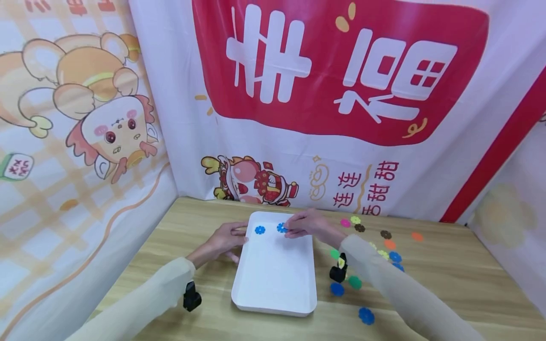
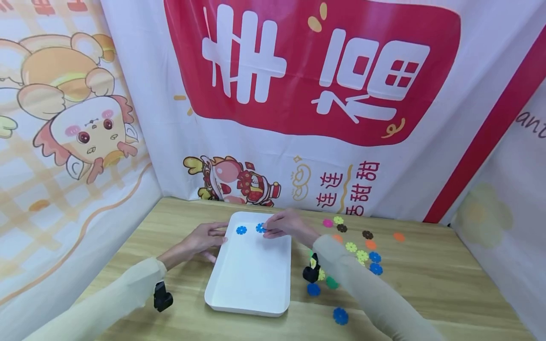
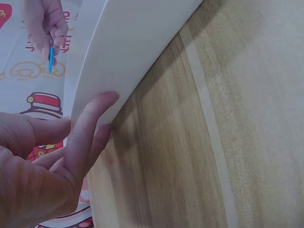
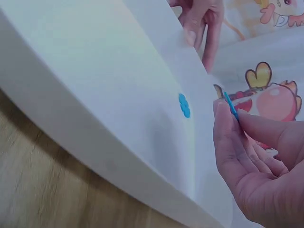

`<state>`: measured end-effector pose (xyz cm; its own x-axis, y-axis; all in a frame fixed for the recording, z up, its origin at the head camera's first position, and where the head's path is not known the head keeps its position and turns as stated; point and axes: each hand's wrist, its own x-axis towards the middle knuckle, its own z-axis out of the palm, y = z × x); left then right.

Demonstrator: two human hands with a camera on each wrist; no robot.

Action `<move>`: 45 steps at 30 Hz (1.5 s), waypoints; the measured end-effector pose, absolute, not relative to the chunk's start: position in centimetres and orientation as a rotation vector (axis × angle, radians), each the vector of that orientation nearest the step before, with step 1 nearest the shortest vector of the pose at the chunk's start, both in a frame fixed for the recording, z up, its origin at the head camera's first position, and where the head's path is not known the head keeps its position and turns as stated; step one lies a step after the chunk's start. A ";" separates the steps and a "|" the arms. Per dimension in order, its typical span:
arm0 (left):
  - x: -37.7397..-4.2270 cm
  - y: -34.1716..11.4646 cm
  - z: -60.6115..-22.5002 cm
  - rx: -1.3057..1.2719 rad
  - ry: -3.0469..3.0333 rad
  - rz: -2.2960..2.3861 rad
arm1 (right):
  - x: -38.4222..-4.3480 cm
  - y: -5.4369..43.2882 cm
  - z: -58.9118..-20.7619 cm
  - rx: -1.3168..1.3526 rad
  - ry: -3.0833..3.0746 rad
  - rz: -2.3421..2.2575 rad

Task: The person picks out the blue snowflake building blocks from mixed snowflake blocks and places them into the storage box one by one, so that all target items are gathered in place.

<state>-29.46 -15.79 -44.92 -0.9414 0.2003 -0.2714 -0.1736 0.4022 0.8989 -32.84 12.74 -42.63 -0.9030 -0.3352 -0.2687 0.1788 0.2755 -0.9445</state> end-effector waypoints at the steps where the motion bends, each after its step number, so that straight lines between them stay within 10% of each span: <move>1: -29.3 -15.8 -45.0 0.011 2.334 1.544 | -32.9 12.2 -43.0 -0.133 2.133 -1.650; 24: -29.2 -15.7 -44.6 0.009 2.363 1.508 | -32.5 4.3 -45.5 -0.056 2.372 -1.357; 45: -29.1 -15.5 -44.8 -0.024 2.363 1.520 | -31.5 10.9 -43.5 -0.376 2.503 -1.406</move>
